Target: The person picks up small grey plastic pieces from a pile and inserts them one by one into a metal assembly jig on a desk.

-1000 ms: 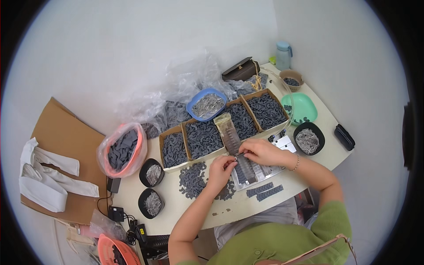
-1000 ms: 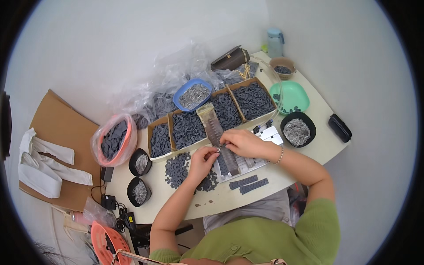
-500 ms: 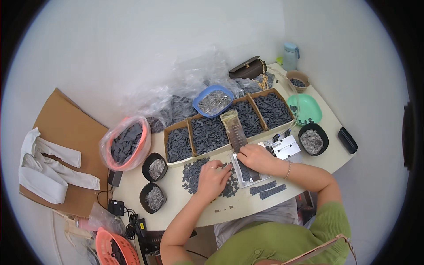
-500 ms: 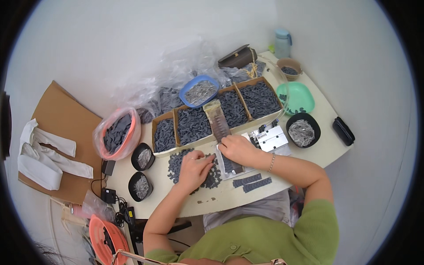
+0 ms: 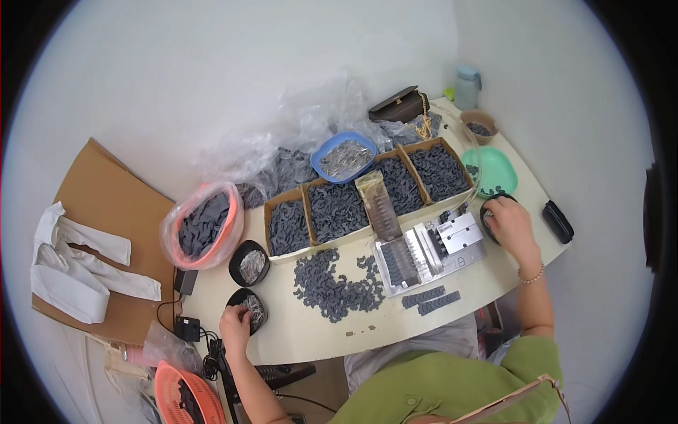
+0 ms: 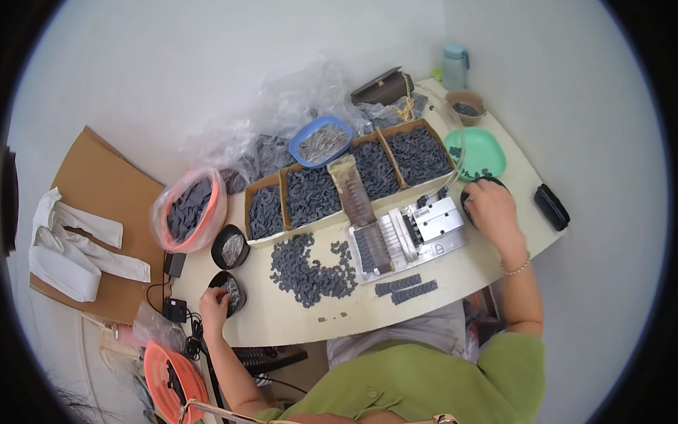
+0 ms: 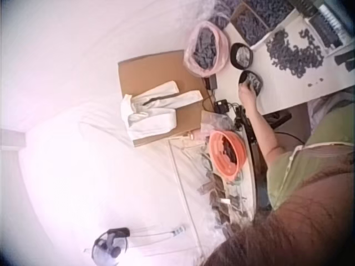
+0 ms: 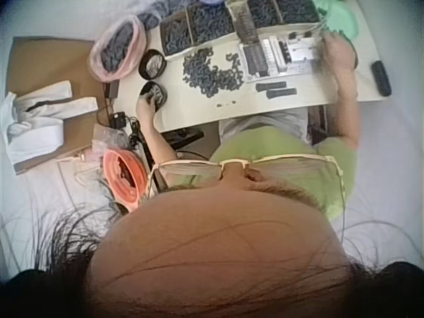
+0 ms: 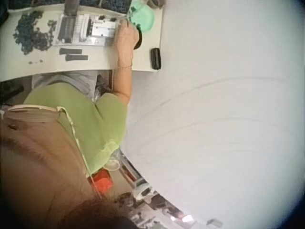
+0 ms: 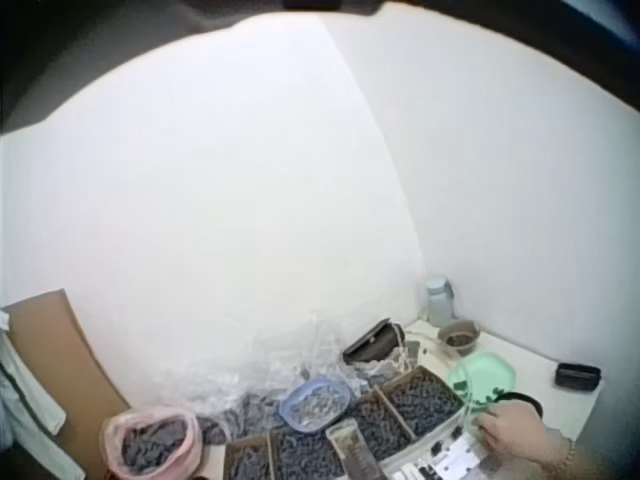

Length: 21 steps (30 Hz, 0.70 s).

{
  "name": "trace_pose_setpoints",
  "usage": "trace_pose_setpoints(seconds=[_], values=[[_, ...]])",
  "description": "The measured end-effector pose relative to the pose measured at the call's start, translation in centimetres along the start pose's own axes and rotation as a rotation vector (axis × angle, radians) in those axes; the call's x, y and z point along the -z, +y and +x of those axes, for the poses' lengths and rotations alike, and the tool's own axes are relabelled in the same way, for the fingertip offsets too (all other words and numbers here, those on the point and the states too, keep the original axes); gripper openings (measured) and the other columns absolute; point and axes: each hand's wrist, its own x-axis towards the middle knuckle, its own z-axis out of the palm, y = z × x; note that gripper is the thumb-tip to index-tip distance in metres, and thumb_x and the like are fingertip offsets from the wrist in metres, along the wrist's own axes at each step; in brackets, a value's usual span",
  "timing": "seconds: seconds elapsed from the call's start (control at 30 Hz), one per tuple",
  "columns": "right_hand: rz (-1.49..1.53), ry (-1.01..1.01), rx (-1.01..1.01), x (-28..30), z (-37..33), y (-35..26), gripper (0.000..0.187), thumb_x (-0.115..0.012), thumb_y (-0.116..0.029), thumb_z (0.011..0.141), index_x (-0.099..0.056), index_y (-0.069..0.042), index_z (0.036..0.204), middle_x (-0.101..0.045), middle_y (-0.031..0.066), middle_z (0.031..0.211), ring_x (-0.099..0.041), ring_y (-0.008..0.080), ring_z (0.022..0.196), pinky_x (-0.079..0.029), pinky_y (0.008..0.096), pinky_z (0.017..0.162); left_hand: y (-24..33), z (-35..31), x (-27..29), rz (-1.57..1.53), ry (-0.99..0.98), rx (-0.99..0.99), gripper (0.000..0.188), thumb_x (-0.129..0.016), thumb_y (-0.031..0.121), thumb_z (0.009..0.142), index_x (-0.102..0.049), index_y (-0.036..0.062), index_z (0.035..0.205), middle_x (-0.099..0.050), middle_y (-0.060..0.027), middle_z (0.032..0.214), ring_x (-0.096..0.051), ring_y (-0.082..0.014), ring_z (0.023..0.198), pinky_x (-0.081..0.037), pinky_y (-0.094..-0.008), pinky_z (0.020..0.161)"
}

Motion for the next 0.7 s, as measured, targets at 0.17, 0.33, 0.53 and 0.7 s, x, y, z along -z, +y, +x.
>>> trace_pose_setpoints(seconds=[0.17, 0.33, 0.53, 0.7], values=[[0.055, -0.145, -0.039, -0.8, -1.4, 3.5, 0.013, -0.069, -0.008, 0.072, -0.063, -0.006, 0.084, -0.060, 0.0095, 0.082, -0.061, 0.0275, 0.086, -0.048, 0.0404, 0.072, 1.0, 1.1, 0.3, 0.043, -0.046, 0.024, 0.010, -0.068, 0.004, 0.075, -0.059, 0.0000, 0.075, -0.060, -0.0161, 0.078, -0.060, -0.0328, 0.071, -0.046, -0.0415, 0.066], [0.167, -0.090, -0.036, -0.2, -1.1, 3.4, 0.012, -0.068, -0.005, 0.071, -0.061, -0.002, 0.080, -0.060, 0.0111, 0.079, -0.062, 0.0290, 0.077, -0.049, 0.0384, 0.067, 1.4, 0.9, 1.1, 0.004, 0.080, -0.004, 0.005, -0.062, 0.003, 0.077, -0.058, 0.0004, 0.077, -0.059, -0.0167, 0.069, -0.060, -0.0335, 0.067, -0.047, -0.0424, 0.064], [0.330, -0.015, -0.114, 0.7, -1.1, 3.6, 0.008, -0.064, -0.005, 0.071, -0.059, -0.001, 0.077, -0.060, 0.0127, 0.072, -0.063, 0.0276, 0.066, -0.049, 0.0362, 0.062, 2.2, 0.6, 1.8, -0.004, 0.154, 0.079, 0.004, -0.059, 0.003, 0.078, -0.058, -0.0005, 0.081, -0.060, -0.0191, 0.065, -0.061, -0.0355, 0.063, -0.047, -0.0421, 0.061], [0.475, -0.044, -0.278, 0.6, -1.1, 3.7, 0.011, -0.061, -0.005, 0.074, -0.058, 0.000, 0.083, -0.059, 0.0149, 0.072, -0.062, 0.0294, 0.068, -0.048, 0.0377, 0.064, 2.9, 1.3, 0.5, 0.052, 0.284, -0.035, 0.006, -0.058, 0.001, 0.079, -0.061, 0.0002, 0.085, -0.060, -0.0182, 0.070, -0.061, -0.0325, 0.065, -0.047, -0.0400, 0.060]])
